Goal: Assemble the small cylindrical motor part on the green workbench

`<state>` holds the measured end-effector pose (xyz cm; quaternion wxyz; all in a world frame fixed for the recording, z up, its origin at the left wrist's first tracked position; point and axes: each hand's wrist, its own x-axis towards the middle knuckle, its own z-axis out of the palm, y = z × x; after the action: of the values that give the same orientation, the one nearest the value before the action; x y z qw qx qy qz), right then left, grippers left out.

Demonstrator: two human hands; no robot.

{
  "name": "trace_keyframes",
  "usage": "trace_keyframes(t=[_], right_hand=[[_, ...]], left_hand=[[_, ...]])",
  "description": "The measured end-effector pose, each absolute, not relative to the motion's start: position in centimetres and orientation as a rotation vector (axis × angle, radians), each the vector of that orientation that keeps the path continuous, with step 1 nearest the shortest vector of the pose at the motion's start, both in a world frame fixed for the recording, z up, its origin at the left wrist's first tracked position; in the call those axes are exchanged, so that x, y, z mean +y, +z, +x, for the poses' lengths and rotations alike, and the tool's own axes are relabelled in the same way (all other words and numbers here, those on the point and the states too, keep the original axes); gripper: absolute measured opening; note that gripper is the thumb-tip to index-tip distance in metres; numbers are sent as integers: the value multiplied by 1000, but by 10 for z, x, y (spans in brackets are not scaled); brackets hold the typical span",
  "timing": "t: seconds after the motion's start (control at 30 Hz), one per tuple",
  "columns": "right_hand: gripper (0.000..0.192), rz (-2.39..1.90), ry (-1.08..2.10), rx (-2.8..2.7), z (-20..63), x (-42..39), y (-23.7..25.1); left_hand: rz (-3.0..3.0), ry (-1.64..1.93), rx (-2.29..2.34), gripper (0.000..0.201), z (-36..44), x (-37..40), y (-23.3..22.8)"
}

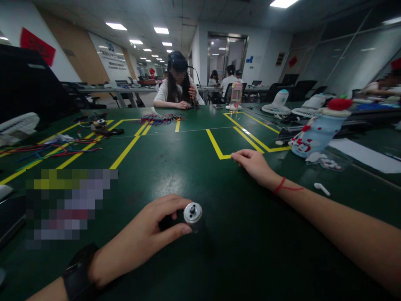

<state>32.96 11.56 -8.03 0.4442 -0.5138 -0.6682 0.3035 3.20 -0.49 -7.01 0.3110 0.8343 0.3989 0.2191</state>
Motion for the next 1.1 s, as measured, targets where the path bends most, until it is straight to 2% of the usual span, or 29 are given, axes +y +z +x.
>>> trace_keyframes(t=[0.33,0.6,0.7,0.8,0.87,0.97,1.1], right_hand=[[34,-1268,817,-1644,338,115,-84],[23,-1213,842,-1838,314,88,-66],[22,-1091,919,-1969,290,62,-56],[24,-789,916,-2140,267,37,-50],[15,-691,882,-2156,256,27,-48],[6,-668,871,-2092,253,26,-44],[8,-648,963,-2168,269,40,-37]], left_hand=[[2204,550,1059,26,39,-11,-69],[2204,555,1063,26,38,-13,-59],[2216,560,1060,25,33,-9,-63],[2250,583,1060,28,28,-5,-73],[2279,618,1069,32,25,-4,-79],[2282,638,1092,34,24,-4,-83],[2231,579,1068,31,28,-3,-76]])
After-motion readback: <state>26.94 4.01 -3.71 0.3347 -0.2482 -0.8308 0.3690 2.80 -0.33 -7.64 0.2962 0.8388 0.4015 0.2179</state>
